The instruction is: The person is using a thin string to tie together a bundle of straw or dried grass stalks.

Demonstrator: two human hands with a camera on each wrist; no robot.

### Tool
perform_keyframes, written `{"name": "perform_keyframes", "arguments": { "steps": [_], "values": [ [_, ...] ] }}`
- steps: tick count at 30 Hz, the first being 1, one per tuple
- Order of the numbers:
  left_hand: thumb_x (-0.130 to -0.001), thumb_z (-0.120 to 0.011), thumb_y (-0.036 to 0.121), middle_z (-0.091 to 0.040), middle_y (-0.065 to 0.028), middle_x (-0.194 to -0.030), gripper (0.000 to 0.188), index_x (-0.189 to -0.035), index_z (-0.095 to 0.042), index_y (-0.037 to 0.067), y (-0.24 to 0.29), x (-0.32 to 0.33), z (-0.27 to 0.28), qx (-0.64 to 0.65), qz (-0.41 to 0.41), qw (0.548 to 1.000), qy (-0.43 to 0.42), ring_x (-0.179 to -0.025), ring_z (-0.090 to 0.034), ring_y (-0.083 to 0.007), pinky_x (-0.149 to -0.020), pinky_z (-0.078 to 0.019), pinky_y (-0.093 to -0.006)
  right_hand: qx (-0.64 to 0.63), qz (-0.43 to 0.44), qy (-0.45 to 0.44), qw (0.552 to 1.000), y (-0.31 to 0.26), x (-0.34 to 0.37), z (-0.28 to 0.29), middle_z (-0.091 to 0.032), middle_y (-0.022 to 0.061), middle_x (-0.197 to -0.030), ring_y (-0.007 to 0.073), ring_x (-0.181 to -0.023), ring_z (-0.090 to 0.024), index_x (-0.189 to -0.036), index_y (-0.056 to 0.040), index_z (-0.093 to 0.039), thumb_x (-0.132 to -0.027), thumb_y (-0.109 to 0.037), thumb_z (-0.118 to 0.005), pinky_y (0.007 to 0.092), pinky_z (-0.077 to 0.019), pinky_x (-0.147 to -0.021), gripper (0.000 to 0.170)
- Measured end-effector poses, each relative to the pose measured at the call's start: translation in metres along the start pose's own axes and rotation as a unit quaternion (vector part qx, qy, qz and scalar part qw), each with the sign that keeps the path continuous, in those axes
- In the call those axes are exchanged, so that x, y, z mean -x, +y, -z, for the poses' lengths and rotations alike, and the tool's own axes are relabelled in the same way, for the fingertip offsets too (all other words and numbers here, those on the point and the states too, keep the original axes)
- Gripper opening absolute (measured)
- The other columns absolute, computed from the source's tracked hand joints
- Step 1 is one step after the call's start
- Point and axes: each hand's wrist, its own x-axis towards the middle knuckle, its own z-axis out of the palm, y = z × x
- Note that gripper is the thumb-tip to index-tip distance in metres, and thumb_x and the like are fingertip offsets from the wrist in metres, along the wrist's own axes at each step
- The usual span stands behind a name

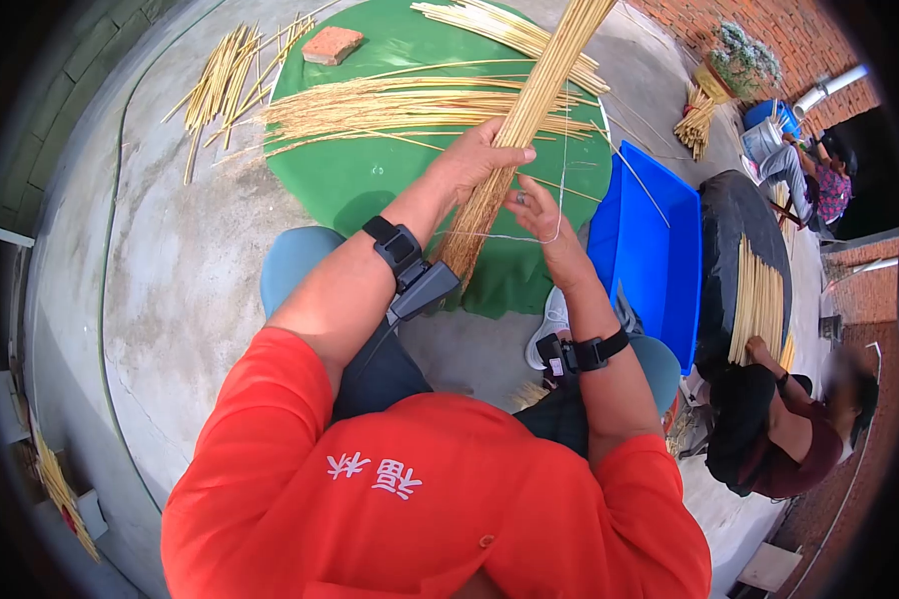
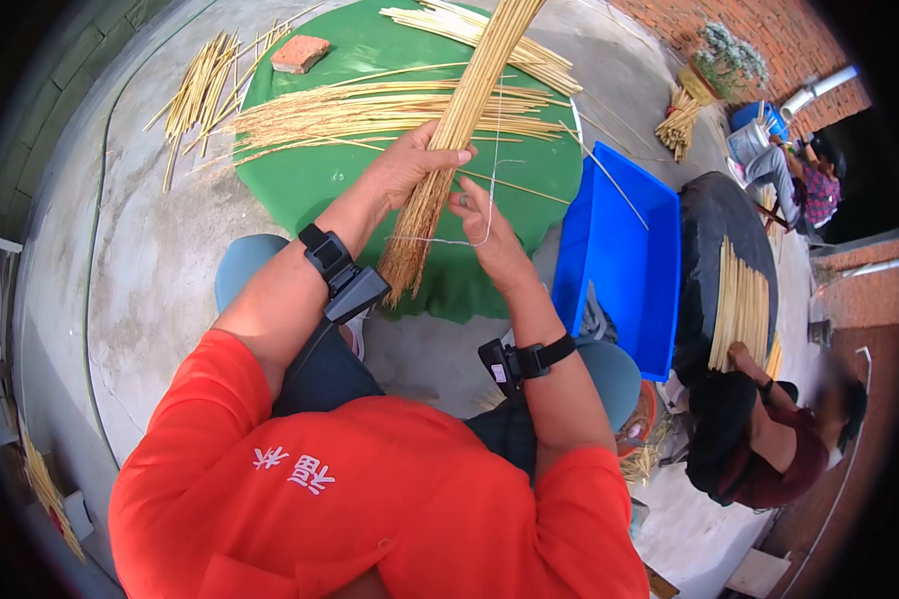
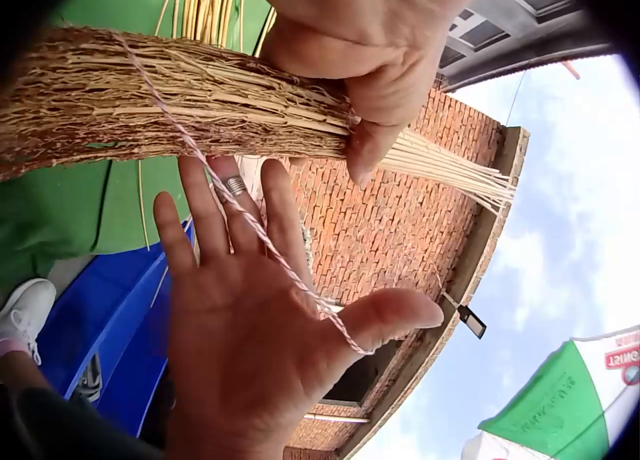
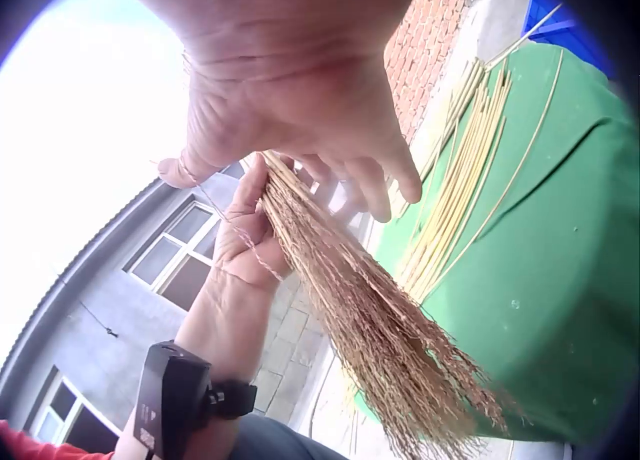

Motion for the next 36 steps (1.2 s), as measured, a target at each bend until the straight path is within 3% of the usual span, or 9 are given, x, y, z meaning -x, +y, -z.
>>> {"name": "perform_keyframes", "arguments": {
  "steps": [2,7,10,12,19,25,30,32,36],
  "values": [
    [-0.078,-0.069,0.013,-0.06,-0.0072,-0.098,0.044,-0.115,-0.047,0.004,0.001,-0.002,0.005,-0.019,-0.011,1.0,0.016,-0.088,-0.058,-0.0146,-0.075,-0.0484,-0.029,-0.058,-0.012,-0.007,0.998,-0.013,0.009,0.009,-0.047,0.0176,-0.126,0.028,-0.125,-0.037,-0.134,-0.0009,-0.033,-0.065,-0.084,-0.034,0.0399,-0.0263,-0.103,0.108],
    [-0.079,-0.069,0.017,-0.062,-0.0062,-0.091,0.042,-0.113,-0.046,0.006,0.007,0.0,0.003,-0.054,-0.044,0.998,0.011,-0.088,-0.059,-0.0159,-0.075,-0.048,-0.0294,-0.328,-0.032,-0.106,0.938,-0.013,0.01,0.02,-0.059,0.0212,-0.105,0.0358,-0.107,-0.053,-0.111,0.0018,-0.054,-0.082,-0.072,-0.021,0.0459,-0.0317,-0.1,0.086],
    [-0.081,-0.067,0.018,-0.062,-0.0069,-0.088,0.04,-0.112,-0.045,0.006,0.008,-0.003,0.0,-0.087,-0.05,0.995,0.008,-0.085,-0.06,-0.0166,-0.074,-0.0489,-0.0297,-0.457,-0.062,-0.124,0.879,-0.023,0.012,0.019,-0.058,0.0114,-0.067,0.0311,-0.069,-0.06,-0.092,0.0012,-0.056,-0.088,-0.064,-0.016,0.0456,-0.0454,-0.081,0.077],
    [-0.075,-0.073,0.016,-0.06,-0.0051,-0.084,0.041,-0.106,-0.049,0.004,0.005,-0.004,0.0,-0.016,-0.059,0.998,0.03,-0.074,-0.06,-0.0144,-0.067,-0.0506,-0.0285,-0.554,-0.068,-0.182,0.809,-0.023,0.01,0.029,-0.041,0.0012,-0.051,0.0166,-0.044,-0.043,-0.084,0.0,-0.053,-0.091,-0.058,-0.021,0.0322,-0.0446,-0.049,0.067],
    [-0.083,-0.065,0.017,-0.061,-0.0079,-0.081,0.031,-0.105,-0.045,0.006,0.002,-0.003,0.005,0.015,-0.101,0.991,0.081,-0.075,-0.062,-0.0185,-0.067,-0.0514,-0.0308,-0.549,-0.102,-0.13,0.82,-0.046,0.016,0.049,-0.032,-0.0031,-0.049,0.0064,-0.041,-0.029,-0.083,-0.0005,-0.051,-0.095,-0.041,-0.036,0.0176,-0.0215,-0.032,0.045],
    [-0.08,-0.068,0.016,-0.059,-0.005,-0.076,0.035,-0.106,-0.047,0.006,0.022,0.001,0.018,-0.051,-0.12,0.986,0.104,-0.069,-0.06,-0.0162,-0.062,-0.0513,-0.0298,-0.118,-0.051,0.192,0.973,-0.042,0.004,0.078,-0.046,-0.0018,-0.058,0.0047,-0.048,-0.041,-0.082,-0.0027,-0.057,-0.091,-0.022,-0.053,0.0191,-0.034,-0.043,0.022],
    [-0.072,-0.073,0.017,-0.056,-0.0031,-0.069,0.042,-0.107,-0.053,0.005,0.027,0.002,0.035,-0.251,-0.104,0.948,0.167,-0.06,-0.053,-0.0094,-0.049,-0.0439,-0.0244,-0.004,-0.023,0.24,0.97,0.018,-0.022,0.076,-0.058,0.0079,-0.087,0.0148,-0.081,-0.059,-0.104,-0.0002,-0.057,-0.09,-0.023,-0.053,0.0274,-0.049,-0.073,0.027],
    [-0.069,-0.076,0.021,-0.058,-0.0047,-0.069,0.044,-0.104,-0.055,0.007,0.036,0.008,0.039,-0.294,-0.111,0.934,0.172,-0.063,-0.056,-0.0138,-0.054,-0.0448,-0.0286,0.384,-0.014,0.309,0.87,0.036,-0.032,0.07,-0.053,0.0149,-0.107,0.0225,-0.097,-0.057,-0.116,0.0021,-0.05,-0.085,-0.022,-0.06,0.0326,-0.048,-0.08,0.04],
    [-0.067,-0.075,0.022,-0.063,-0.0079,-0.077,0.042,-0.103,-0.057,0.011,0.045,0.023,0.036,-0.555,-0.098,0.802,0.2,-0.076,-0.06,-0.0261,-0.067,-0.0456,-0.0388,0.36,-0.012,0.277,0.891,0.003,-0.021,0.057,-0.043,0.0187,-0.122,0.0279,-0.106,-0.053,-0.124,0.0017,-0.042,-0.078,-0.017,-0.067,0.0369,-0.0458,-0.086,0.056]
  ]
}}
